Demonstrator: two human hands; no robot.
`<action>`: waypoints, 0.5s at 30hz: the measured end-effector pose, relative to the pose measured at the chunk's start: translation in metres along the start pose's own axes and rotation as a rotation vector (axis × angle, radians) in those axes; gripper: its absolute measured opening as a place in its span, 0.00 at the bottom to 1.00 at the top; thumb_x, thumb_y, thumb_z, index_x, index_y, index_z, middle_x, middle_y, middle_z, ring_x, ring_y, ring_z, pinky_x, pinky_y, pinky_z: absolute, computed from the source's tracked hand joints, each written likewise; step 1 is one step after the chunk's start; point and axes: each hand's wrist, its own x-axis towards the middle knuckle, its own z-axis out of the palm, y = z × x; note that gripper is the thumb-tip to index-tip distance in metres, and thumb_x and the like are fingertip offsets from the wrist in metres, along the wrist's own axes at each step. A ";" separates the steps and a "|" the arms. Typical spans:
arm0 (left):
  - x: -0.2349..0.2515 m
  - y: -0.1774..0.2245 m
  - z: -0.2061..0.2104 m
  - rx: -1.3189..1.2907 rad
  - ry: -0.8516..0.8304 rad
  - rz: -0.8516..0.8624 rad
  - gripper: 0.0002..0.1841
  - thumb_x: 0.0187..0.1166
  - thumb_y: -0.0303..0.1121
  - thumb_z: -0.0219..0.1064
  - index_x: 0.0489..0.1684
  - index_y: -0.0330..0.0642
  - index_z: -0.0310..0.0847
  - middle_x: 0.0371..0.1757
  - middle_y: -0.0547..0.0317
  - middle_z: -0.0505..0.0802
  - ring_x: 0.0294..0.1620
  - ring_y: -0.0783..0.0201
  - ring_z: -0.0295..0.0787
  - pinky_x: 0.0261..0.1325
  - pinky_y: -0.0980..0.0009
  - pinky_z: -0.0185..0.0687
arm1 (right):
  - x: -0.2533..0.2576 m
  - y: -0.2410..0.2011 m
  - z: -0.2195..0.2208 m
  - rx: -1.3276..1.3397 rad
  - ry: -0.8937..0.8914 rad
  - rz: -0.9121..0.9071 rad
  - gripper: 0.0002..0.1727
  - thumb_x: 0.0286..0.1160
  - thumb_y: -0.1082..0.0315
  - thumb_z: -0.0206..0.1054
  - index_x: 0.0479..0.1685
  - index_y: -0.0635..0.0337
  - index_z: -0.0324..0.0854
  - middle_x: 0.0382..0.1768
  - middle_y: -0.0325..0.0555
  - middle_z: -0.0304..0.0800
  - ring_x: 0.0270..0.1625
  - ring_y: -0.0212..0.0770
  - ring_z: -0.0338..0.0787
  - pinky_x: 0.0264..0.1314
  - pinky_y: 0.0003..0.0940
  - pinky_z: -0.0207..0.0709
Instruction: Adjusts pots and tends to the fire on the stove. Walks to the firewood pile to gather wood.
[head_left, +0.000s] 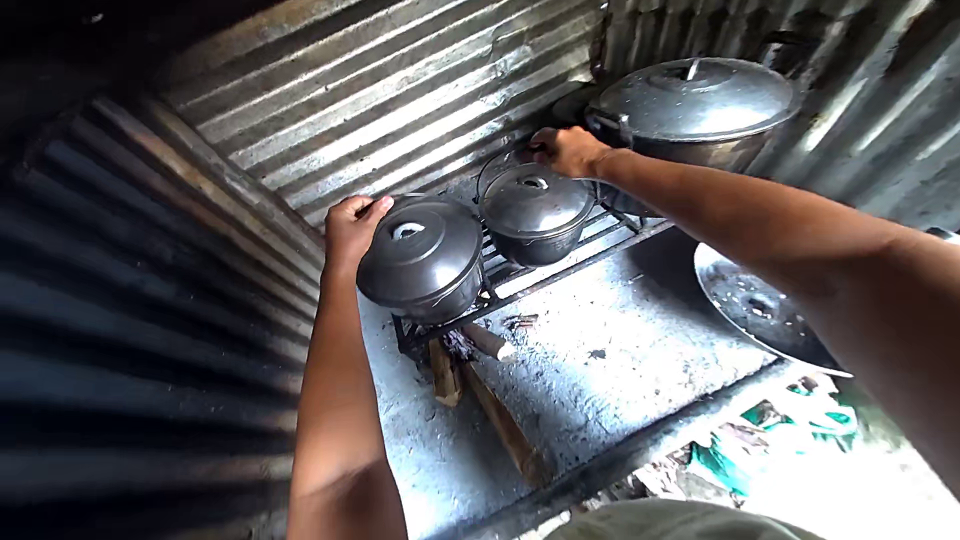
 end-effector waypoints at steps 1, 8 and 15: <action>-0.003 0.001 0.000 -0.005 -0.005 -0.006 0.19 0.83 0.38 0.68 0.48 0.23 0.86 0.48 0.38 0.91 0.50 0.60 0.87 0.63 0.62 0.78 | -0.005 0.003 0.004 0.027 0.032 -0.008 0.27 0.86 0.62 0.63 0.81 0.60 0.72 0.69 0.74 0.80 0.71 0.77 0.80 0.71 0.75 0.69; -0.024 -0.002 -0.004 0.033 0.131 -0.046 0.28 0.77 0.40 0.73 0.72 0.32 0.78 0.73 0.35 0.83 0.77 0.47 0.76 0.81 0.56 0.67 | -0.070 -0.006 0.040 0.111 0.394 -0.339 0.40 0.67 0.58 0.70 0.82 0.67 0.66 0.87 0.76 0.53 0.87 0.77 0.57 0.85 0.70 0.54; -0.095 0.020 -0.006 0.163 0.372 -0.041 0.26 0.78 0.42 0.71 0.71 0.33 0.81 0.75 0.35 0.81 0.81 0.44 0.71 0.85 0.51 0.62 | -0.176 0.010 0.151 0.292 0.165 -0.787 0.22 0.69 0.67 0.69 0.61 0.73 0.84 0.68 0.70 0.81 0.71 0.65 0.83 0.75 0.56 0.77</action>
